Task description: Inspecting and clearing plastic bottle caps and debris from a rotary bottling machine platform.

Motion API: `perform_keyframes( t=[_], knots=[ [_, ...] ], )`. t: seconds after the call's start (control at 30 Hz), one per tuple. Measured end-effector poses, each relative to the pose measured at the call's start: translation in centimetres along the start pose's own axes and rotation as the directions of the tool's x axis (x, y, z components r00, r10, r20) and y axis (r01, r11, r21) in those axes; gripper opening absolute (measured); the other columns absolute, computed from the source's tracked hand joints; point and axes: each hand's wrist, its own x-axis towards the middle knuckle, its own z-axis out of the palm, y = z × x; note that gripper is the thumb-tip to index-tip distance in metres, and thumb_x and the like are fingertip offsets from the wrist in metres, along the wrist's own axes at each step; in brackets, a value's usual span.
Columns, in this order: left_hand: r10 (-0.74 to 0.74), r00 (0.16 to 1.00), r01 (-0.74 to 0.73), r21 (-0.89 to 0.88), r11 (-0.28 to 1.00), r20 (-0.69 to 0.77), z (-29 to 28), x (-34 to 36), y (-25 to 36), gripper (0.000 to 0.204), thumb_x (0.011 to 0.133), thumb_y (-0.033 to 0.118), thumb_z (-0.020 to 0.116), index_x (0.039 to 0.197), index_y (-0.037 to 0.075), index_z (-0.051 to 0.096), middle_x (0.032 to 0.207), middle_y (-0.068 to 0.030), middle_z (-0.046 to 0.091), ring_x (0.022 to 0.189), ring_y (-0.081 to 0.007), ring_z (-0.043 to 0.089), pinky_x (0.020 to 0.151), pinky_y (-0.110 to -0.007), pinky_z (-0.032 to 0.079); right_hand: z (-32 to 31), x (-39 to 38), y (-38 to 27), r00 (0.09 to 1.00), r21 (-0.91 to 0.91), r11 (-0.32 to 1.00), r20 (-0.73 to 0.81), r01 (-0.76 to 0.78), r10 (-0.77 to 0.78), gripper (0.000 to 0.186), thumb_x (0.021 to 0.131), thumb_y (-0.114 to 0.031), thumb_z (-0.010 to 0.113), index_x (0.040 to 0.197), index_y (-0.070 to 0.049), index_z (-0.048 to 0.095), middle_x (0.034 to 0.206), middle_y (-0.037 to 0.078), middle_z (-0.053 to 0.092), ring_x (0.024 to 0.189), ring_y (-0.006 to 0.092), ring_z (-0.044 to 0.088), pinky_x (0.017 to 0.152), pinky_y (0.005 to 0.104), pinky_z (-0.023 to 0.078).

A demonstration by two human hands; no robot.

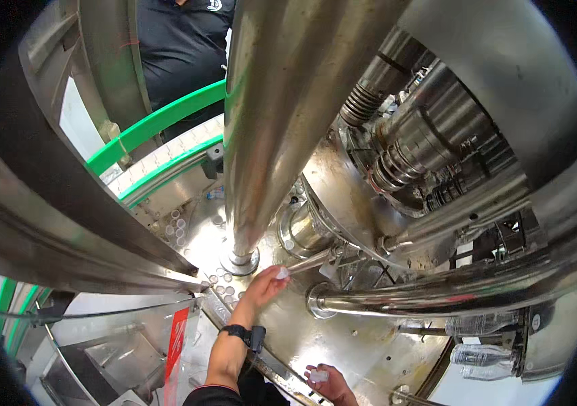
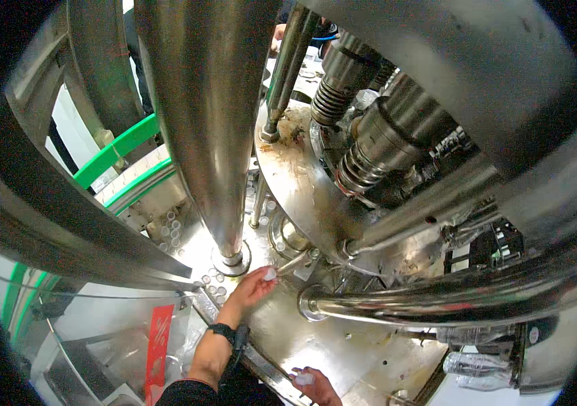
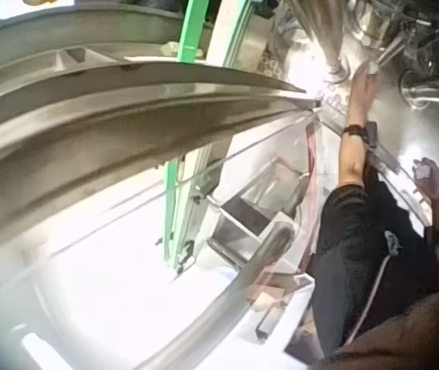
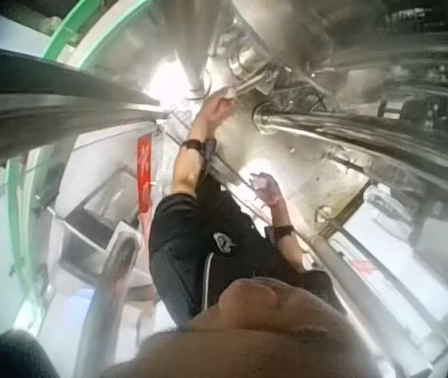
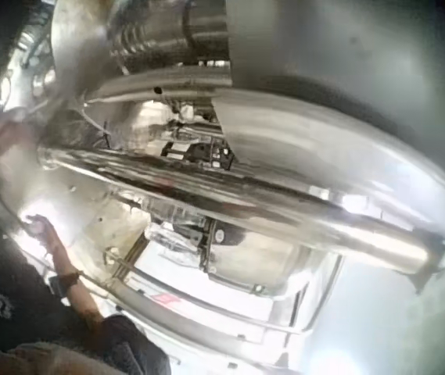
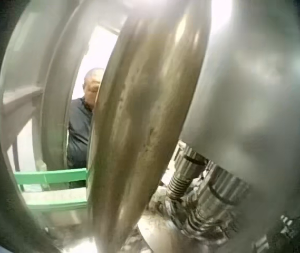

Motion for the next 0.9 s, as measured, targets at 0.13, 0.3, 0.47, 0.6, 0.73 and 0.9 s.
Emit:
perform_keyframes(
  t=[0.13,0.3,0.47,0.6,0.73,0.9],
  knots=[
    [0.030,0.999,-0.032,-0.046,0.998,-0.035,0.5,-4.9,-0.9,0.030,0.093,0.018,0.054,0.120,0.005,0.052,0.106,-0.0089,0.062,0.088,-0.0155,0.060,0.070,-0.023,0.050,2.3,0.4,0.5,0.980,0.040,0.999,0.198,0.002,-0.010,0.015,0.085,-0.018,0.055,0.083,-0.004,0.059,0.107,0.016,0.061,0.097,0.0320,0.060,0.083,0.0412,0.051],
    [0.014,1.000,-0.014,0.467,0.884,0.003,4.2,-8.4,-1.6,0.037,0.088,0.012,0.061,0.122,0.005,0.050,0.108,-0.0033,0.059,0.088,-0.0119,0.058,0.070,-0.023,0.049,4.8,1.1,0.4,0.977,0.057,0.998,0.209,0.026,-0.037,0.030,0.093,-0.030,0.047,0.097,-0.002,0.057,0.109,0.019,0.059,0.100,0.0324,0.057,0.084,0.0420,0.049],
    [-0.059,0.941,-0.309,0.917,0.252,0.333,12.5,-14.7,-2.4,0.038,0.081,0.014,0.068,0.117,0.007,0.055,0.109,-0.0051,0.060,0.094,-0.0189,0.060,0.078,-0.031,0.049,7.2,1.1,0.1,0.942,0.296,0.955,0.321,-0.006,-0.094,0.048,0.096,-0.043,0.037,0.118,-0.001,0.048,0.108,0.014,0.058,0.095,0.0287,0.059,0.081,0.0400,0.050],
    [-0.251,0.830,-0.531,0.843,-0.084,0.498,15.5,-18.2,-3.1,0.052,0.074,0.011,0.069,0.123,0.010,0.051,0.118,-0.0139,0.054,0.102,-0.0350,0.055,0.085,-0.037,0.047,7.9,0.9,-0.2,0.951,0.216,0.973,0.273,0.088,-0.147,0.048,0.096,-0.044,0.036,0.117,-0.003,0.049,0.108,0.013,0.058,0.094,0.0271,0.059,0.078,0.0379,0.050],
    [-0.258,0.830,-0.522,0.852,-0.050,0.494,15.7,-19.0,-3.1,0.059,0.075,0.006,0.066,0.130,0.012,0.046,0.121,-0.0149,0.053,0.105,-0.0356,0.054,0.088,-0.038,0.046,7.3,0.3,-0.3,0.893,0.292,0.956,0.429,0.008,-0.139,0.046,0.095,-0.044,0.036,0.112,-0.005,0.053,0.107,0.015,0.061,0.094,0.0299,0.061,0.082,0.0414,0.049],
    [-0.289,0.866,-0.450,0.888,-0.097,0.408,16.8,-20.1,-1.9,0.056,0.073,0.008,0.068,0.126,0.010,0.049,0.118,-0.0143,0.054,0.104,-0.0351,0.054,0.086,-0.039,0.046,5.9,0.5,0.6,0.884,0.251,0.967,0.442,0.043,-0.153,0.040,0.096,-0.037,0.036,0.113,-0.005,0.053,0.110,0.015,0.060,0.096,0.0317,0.060,0.083,0.0418,0.050]
  ],
)
